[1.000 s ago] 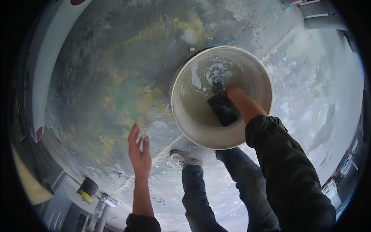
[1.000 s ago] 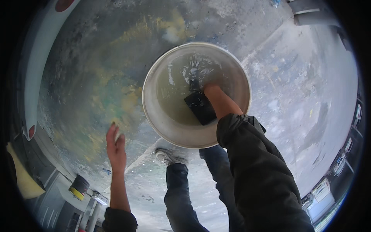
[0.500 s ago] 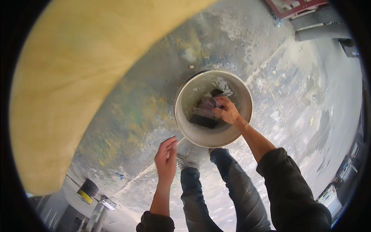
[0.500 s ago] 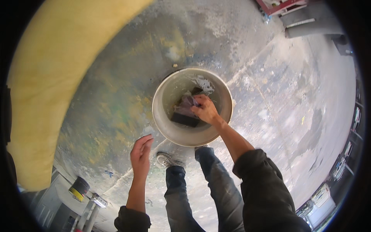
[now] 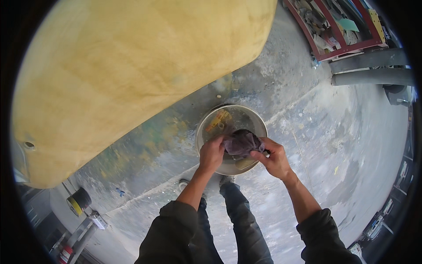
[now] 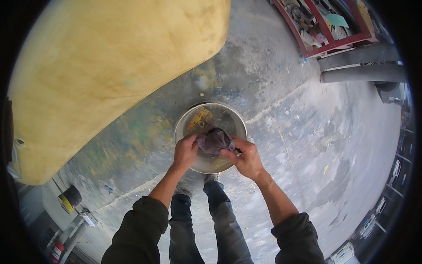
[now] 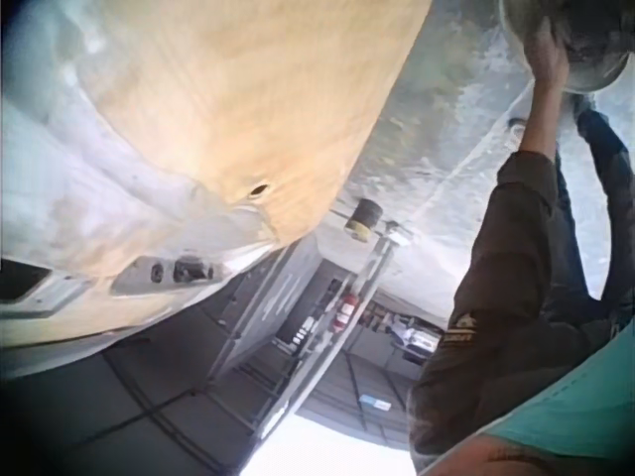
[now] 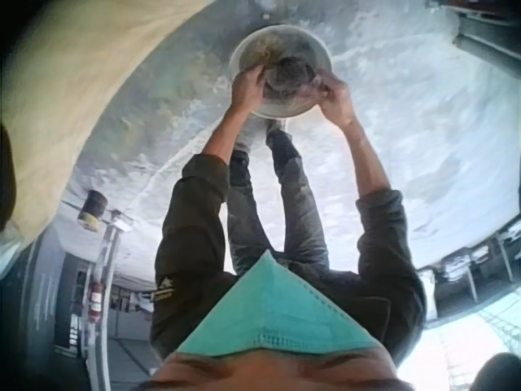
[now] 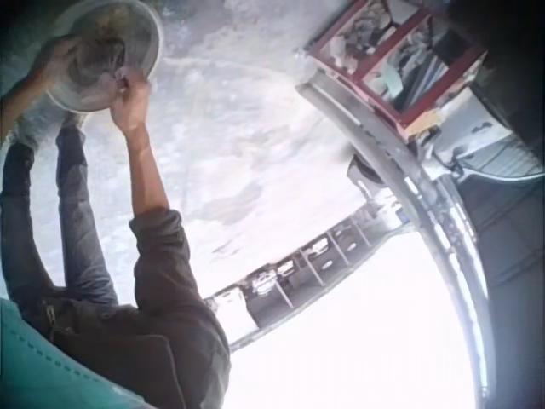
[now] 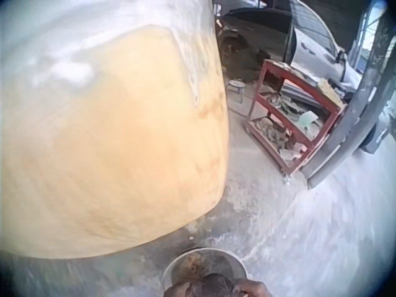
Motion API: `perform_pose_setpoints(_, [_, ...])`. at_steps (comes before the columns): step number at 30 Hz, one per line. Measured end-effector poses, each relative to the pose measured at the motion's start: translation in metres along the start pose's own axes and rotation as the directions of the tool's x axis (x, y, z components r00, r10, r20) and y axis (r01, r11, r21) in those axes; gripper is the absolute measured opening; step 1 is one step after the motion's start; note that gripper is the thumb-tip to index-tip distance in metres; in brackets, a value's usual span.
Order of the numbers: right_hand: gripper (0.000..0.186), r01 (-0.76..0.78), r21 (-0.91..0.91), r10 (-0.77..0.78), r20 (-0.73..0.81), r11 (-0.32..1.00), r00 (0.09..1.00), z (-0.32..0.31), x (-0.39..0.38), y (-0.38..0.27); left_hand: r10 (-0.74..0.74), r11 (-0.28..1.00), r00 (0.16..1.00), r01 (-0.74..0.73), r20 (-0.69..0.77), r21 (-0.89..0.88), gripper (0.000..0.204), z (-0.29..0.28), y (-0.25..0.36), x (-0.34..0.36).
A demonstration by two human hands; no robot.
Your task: The person sands the rear hatch of a car with a sanding block, focusing on the area around the fuel door and the upper edge near the rear window. They wipe the surface with a cloth and continue sanding different sections of the hatch.
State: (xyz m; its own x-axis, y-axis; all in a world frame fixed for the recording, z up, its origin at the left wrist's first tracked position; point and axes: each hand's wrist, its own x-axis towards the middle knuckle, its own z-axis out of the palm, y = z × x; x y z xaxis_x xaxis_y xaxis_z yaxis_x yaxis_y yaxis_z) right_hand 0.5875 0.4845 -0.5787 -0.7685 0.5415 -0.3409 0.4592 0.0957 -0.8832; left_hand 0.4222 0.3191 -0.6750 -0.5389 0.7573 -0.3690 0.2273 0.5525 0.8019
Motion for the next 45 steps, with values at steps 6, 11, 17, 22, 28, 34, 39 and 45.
perform_pose_setpoints(6, [0.02, -0.024, -0.247, -0.04, -0.25, 0.969, 0.967, 0.011, 0.019, 0.078, -0.129, 0.982, 0.939, 0.077, -0.318, -0.171, 0.022, 0.007, 0.015, -0.026])
perform_pose_setpoints(11, [0.022, -0.11, -0.394, -0.027, -0.325, 0.913, 0.945, 0.03, 0.033, 0.106, -0.228, 0.91, 0.923, 0.088, -0.31, -0.406, 0.024, 0.006, 0.038, -0.027])
perform_pose_setpoints(17, [0.06, -0.17, -0.489, -0.051, -0.406, 0.856, 0.912, 0.059, 0.034, 0.099, -0.406, 0.605, 0.874, 0.037, -0.268, -0.795, 0.036, -0.016, 0.055, -0.032])
perform_pose_setpoints(22, [0.076, -0.286, -0.291, 0.15, -0.413, 0.913, 0.898, 0.095, 0.018, 0.074, -0.487, 0.295, 0.872, 0.106, -0.053, -0.95, 0.044, -0.024, 0.108, -0.053])
perform_pose_setpoints(28, [0.056, -0.363, 0.707, 0.422, 0.101, 0.607, 0.901, 0.103, 0.017, 0.093, -0.377, 0.129, 0.922, 0.146, 0.088, -0.981, 0.046, -0.037, 0.167, -0.077])
perform_pose_setpoints(34, [0.063, -0.307, 0.952, 0.298, 0.288, 0.018, 0.91, 0.054, 0.003, -0.009, -0.455, 0.266, 0.879, 0.284, 0.14, -0.921, 0.037, -0.02, 0.142, -0.07])
perform_pose_setpoints(39, [0.067, -0.244, 0.948, 0.194, 0.205, 0.206, 0.959, 0.029, -0.022, -0.071, -0.304, 0.818, 0.947, 0.315, 0.103, -0.482, 0.042, -0.051, 0.183, -0.09])
perform_pose_setpoints(45, [0.039, -0.365, 0.752, 0.24, 0.277, 0.549, 0.931, 0.02, -0.029, -0.132, 0.156, 0.968, 0.967, -0.19, -0.2, -0.164, 0.059, -0.096, 0.206, -0.118])
